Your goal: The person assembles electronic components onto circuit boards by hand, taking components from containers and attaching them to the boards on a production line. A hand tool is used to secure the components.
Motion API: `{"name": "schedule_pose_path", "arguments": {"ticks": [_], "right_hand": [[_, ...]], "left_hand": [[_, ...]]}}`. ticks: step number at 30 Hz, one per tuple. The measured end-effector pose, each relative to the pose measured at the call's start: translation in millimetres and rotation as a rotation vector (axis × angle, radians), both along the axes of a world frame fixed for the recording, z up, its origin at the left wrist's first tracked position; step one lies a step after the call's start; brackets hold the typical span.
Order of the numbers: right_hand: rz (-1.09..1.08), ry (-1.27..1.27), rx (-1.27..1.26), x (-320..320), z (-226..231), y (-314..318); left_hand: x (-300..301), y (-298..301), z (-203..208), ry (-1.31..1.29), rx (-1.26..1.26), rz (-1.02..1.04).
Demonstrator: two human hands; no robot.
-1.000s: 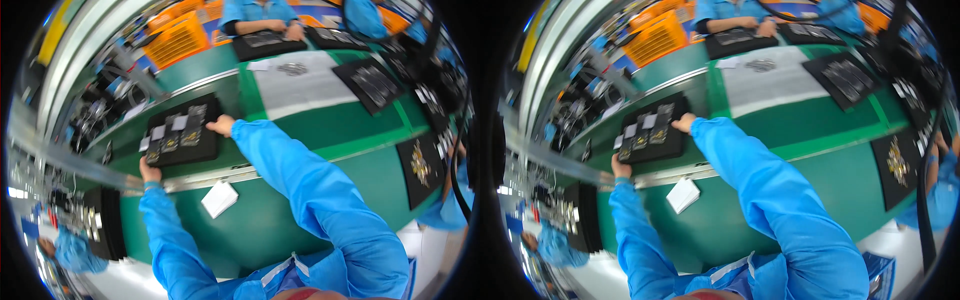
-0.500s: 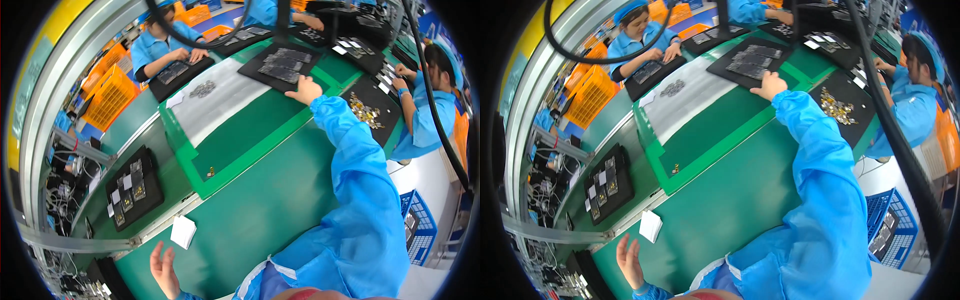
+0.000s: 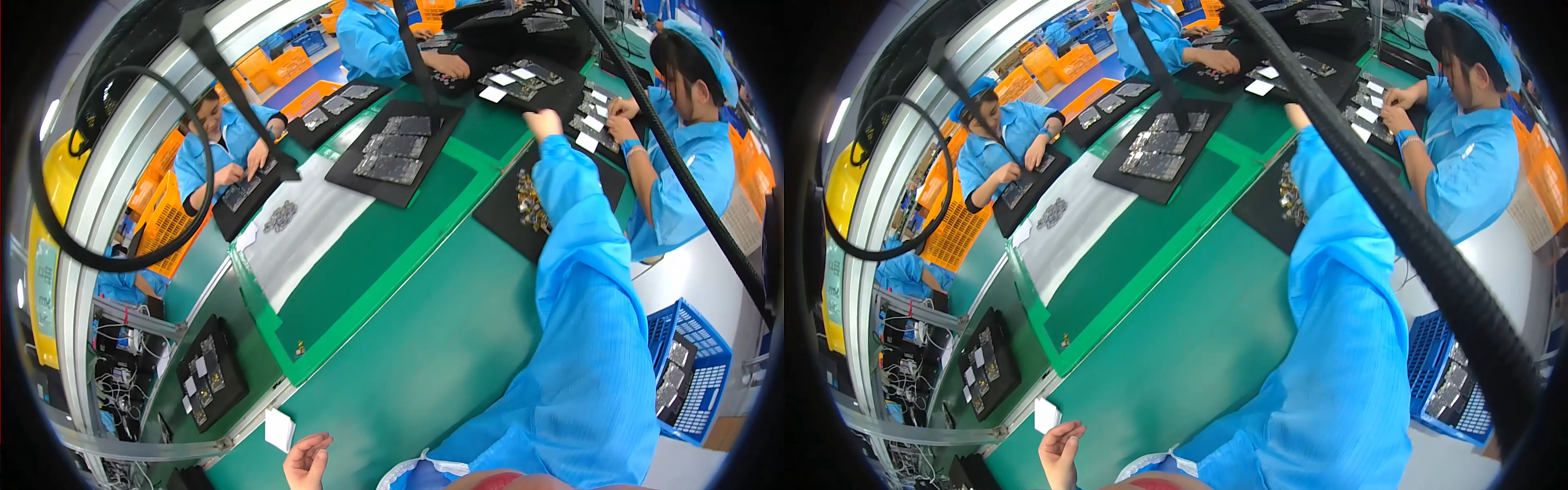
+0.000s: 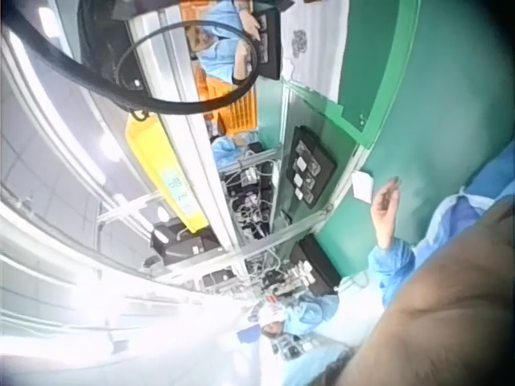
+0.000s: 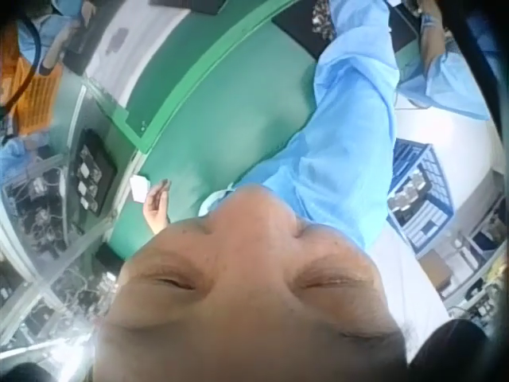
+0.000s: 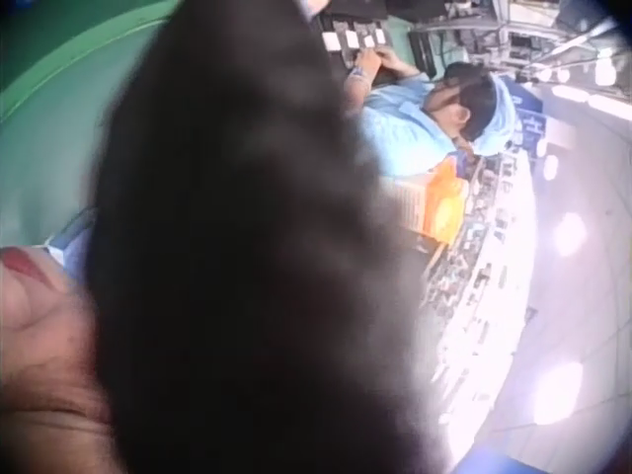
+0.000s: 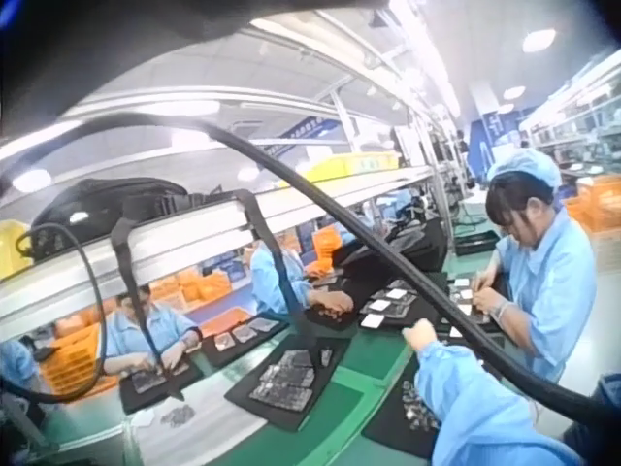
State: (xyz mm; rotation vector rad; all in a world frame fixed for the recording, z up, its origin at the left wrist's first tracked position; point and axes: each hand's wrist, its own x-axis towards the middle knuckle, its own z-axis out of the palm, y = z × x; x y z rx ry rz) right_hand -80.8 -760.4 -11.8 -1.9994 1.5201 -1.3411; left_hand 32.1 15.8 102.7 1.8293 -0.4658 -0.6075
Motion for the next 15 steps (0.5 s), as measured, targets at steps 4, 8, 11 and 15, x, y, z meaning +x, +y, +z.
{"name": "schedule_pose_path", "arguments": {"ticks": [4,8,11,15], "right_hand": [[-0.071,-0.531,0.497,-95,-50,-139],[-0.091,-0.629,0.744,-53,-41,-118],[-0.004,-0.613,0.762,-71,-24,-101],[-0.139,-0.467,0.865,-81,-23,-137]], "left_hand": [[15,-28,-23,0.128,-0.086,-0.030],[0,-79,-24,0.214,0.019,-0.019],[10,-99,-29,0.268,0.015,-0.065],[25,-105,-40,0.303,0.040,-0.141]]}}
